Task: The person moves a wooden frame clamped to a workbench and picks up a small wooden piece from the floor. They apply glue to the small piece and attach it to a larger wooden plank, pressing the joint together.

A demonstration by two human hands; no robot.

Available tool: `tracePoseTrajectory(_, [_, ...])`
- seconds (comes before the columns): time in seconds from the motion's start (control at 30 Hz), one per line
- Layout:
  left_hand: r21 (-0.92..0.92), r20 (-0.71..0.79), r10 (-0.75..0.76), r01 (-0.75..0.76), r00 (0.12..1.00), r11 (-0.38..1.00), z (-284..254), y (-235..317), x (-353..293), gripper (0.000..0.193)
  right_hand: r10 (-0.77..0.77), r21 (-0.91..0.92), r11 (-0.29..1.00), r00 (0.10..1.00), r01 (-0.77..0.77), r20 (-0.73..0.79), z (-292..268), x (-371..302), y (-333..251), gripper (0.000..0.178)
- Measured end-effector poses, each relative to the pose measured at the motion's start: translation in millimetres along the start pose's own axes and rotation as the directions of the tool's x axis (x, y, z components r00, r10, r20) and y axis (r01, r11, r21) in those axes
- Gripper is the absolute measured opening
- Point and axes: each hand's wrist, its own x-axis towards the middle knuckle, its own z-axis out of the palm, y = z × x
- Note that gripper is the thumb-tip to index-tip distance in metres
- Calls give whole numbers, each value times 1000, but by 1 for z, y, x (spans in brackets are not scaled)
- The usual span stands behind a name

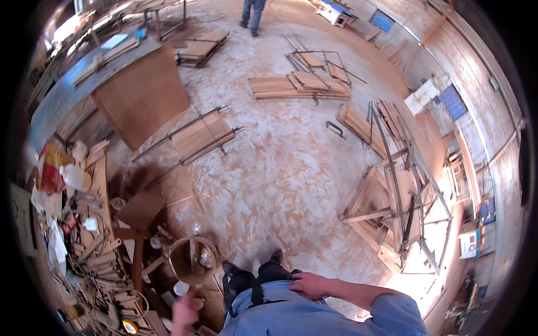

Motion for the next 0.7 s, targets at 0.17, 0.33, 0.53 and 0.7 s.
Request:
tracePoseTrajectory(0.17, [30,479,155,-192,864,981,95,86,7,42,21,111,994,999,-17,-36,-6,-44,31,52])
tracePoseTrajectory(0.33, [63,668,250,-388,701,919,134,121,15,48,79,231,972,990,-50,-120,8,-96,72,53])
tracePoseTrajectory(0.53, [-24,753,426,-627,501,779,131,117,-4,56,43,242,970,972,15,-233,39,-157,109,57])
tracePoseTrajectory(0.7, [-212,843,505,-747,187,630,155,150,24,90,123,109,989,973,-103,-196,94,-171,112,65])
